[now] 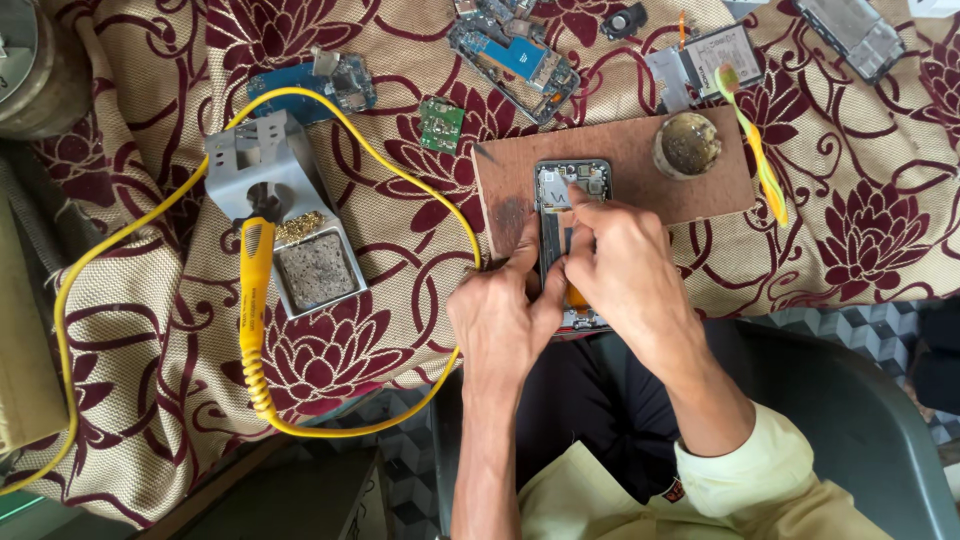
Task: The person cleans the interior of a disassembled mobile phone using a toothbrush and a small screwdriver. They scrub the edges and internal components, then use the screwdriver to scrape residue from the device's frame.
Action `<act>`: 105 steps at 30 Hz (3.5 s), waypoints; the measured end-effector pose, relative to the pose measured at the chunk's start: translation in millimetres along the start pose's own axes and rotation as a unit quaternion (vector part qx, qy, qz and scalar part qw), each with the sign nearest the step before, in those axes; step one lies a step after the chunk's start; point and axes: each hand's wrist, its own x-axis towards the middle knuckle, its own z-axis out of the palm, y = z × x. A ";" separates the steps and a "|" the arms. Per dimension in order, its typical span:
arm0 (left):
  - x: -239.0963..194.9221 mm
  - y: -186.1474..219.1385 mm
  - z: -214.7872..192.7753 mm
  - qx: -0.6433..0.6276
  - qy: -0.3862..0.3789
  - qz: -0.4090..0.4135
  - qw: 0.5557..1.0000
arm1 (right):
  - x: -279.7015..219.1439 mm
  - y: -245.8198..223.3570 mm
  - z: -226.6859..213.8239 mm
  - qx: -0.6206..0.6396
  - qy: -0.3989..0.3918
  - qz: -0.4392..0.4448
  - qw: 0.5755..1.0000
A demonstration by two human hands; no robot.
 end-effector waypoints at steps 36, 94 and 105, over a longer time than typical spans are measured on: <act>-2.4 -8.7 9.6 0.016 0.012 0.029 0.999 | 4.3 0.9 16.1 0.060 0.030 0.064 0.996; -6.1 0.2 11.5 0.023 0.062 0.039 0.997 | 34.3 64.2 17.0 -0.022 0.107 -0.165 0.980; -3.7 1.1 8.1 0.035 0.015 0.006 0.999 | 50.6 104.1 0.5 0.273 0.116 -0.092 0.951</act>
